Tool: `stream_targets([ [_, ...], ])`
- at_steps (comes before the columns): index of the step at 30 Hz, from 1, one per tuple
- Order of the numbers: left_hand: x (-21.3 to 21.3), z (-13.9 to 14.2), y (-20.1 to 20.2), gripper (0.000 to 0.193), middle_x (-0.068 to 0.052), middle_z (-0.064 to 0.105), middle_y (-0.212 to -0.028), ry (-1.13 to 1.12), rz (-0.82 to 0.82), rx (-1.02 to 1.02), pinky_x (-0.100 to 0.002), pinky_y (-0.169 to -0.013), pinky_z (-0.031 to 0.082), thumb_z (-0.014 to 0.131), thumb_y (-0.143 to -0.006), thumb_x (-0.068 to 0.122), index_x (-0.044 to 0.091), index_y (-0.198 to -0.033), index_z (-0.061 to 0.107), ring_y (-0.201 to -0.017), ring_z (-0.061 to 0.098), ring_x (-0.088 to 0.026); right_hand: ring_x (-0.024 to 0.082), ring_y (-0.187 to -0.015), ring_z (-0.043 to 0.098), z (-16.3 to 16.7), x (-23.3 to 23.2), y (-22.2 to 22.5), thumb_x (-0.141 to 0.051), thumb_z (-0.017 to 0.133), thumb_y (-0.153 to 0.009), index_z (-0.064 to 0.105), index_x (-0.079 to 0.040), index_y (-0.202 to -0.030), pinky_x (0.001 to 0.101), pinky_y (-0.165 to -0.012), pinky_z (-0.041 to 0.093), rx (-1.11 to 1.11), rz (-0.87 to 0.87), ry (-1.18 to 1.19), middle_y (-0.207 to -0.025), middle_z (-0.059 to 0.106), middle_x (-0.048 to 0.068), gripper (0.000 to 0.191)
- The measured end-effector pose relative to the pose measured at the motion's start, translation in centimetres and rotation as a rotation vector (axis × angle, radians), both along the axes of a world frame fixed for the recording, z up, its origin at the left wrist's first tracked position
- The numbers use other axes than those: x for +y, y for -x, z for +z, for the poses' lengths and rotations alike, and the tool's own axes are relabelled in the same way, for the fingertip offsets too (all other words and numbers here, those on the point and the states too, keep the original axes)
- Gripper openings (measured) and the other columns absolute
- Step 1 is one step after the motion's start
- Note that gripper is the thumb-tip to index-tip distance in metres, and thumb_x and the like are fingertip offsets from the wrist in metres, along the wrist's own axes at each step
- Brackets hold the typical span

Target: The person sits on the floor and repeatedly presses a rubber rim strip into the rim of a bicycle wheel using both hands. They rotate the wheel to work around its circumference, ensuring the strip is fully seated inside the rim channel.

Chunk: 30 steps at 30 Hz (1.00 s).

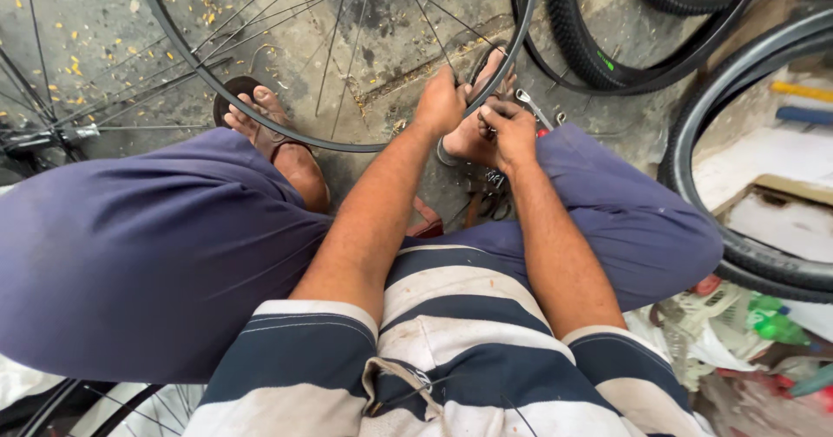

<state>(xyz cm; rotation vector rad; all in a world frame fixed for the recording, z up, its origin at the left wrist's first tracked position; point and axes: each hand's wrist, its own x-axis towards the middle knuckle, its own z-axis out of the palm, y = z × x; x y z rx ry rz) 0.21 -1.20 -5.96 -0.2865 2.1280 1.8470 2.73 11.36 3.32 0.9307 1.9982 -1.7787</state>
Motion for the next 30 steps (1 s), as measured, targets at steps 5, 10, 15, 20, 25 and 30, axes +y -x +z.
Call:
stream_targets([
  [5,0.0,0.0,0.0,0.030,-0.030,0.068,-0.101,0.032,-0.008,-0.025,-0.059,-0.082,0.047,0.066,-0.091,0.020,0.001,-0.109,0.053,-0.098,0.063,-0.052,0.015,-0.068,0.065,-1.0,-0.2,-0.1,0.003,0.071,-0.091,0.068,0.002,-0.102,0.0271,-0.065,0.055,0.006,0.003,0.110,-0.083,0.069,0.007,0.011],
  [10,-0.3,-0.5,-0.1,0.029,-0.030,0.069,-0.100,-0.018,-0.041,-0.130,-0.059,-0.086,0.047,0.063,-0.094,0.021,0.000,-0.110,0.051,-0.100,0.063,-0.052,0.013,-0.068,0.061,-3.0,-0.3,-0.3,0.006,0.071,-0.092,0.067,0.001,-0.104,0.0260,-0.066,0.051,0.022,0.048,0.069,-0.084,0.067,0.004,0.013],
  [15,-0.5,-0.9,-0.1,0.028,-0.030,0.070,-0.099,-0.025,-0.031,-0.130,-0.059,-0.086,0.047,0.063,-0.094,0.020,0.000,-0.109,0.051,-0.099,0.064,-0.052,0.014,-0.068,0.062,-3.7,-0.3,-0.5,0.006,0.071,-0.091,0.067,0.000,-0.102,0.0272,-0.066,0.051,-0.008,0.059,0.182,-0.082,0.068,0.004,0.013],
  [20,-0.7,-0.8,-0.3,0.028,-0.029,0.070,-0.098,-0.013,-0.034,-0.160,-0.058,-0.084,0.049,0.064,-0.095,0.022,0.001,-0.108,0.051,-0.098,0.064,-0.052,0.014,-0.069,0.061,-3.8,-0.4,-0.7,0.005,0.072,-0.092,0.067,0.001,-0.102,0.0275,-0.067,0.051,0.045,0.014,0.181,-0.084,0.069,0.005,0.011],
  [25,-0.8,-0.4,-0.5,0.029,-0.028,0.070,-0.096,-0.003,-0.037,-0.160,-0.057,-0.082,0.049,0.065,-0.095,0.024,0.002,-0.108,0.052,-0.096,0.065,-0.050,0.013,-0.069,0.061,-3.8,-0.1,-0.7,0.005,0.072,-0.091,0.067,0.001,-0.103,0.0267,-0.067,0.051,0.026,0.009,0.171,-0.087,0.070,0.005,0.014],
  [30,-0.8,-0.4,-0.4,0.029,-0.027,0.071,-0.096,0.000,-0.049,-0.166,-0.058,-0.082,0.048,0.065,-0.095,0.026,0.003,-0.108,0.052,-0.097,0.065,-0.050,0.013,-0.069,0.061,-4.1,-0.2,-0.9,0.006,0.072,-0.091,0.068,0.000,-0.103,0.0268,-0.067,0.052,0.027,0.035,0.174,-0.087,0.070,0.005,0.014],
])
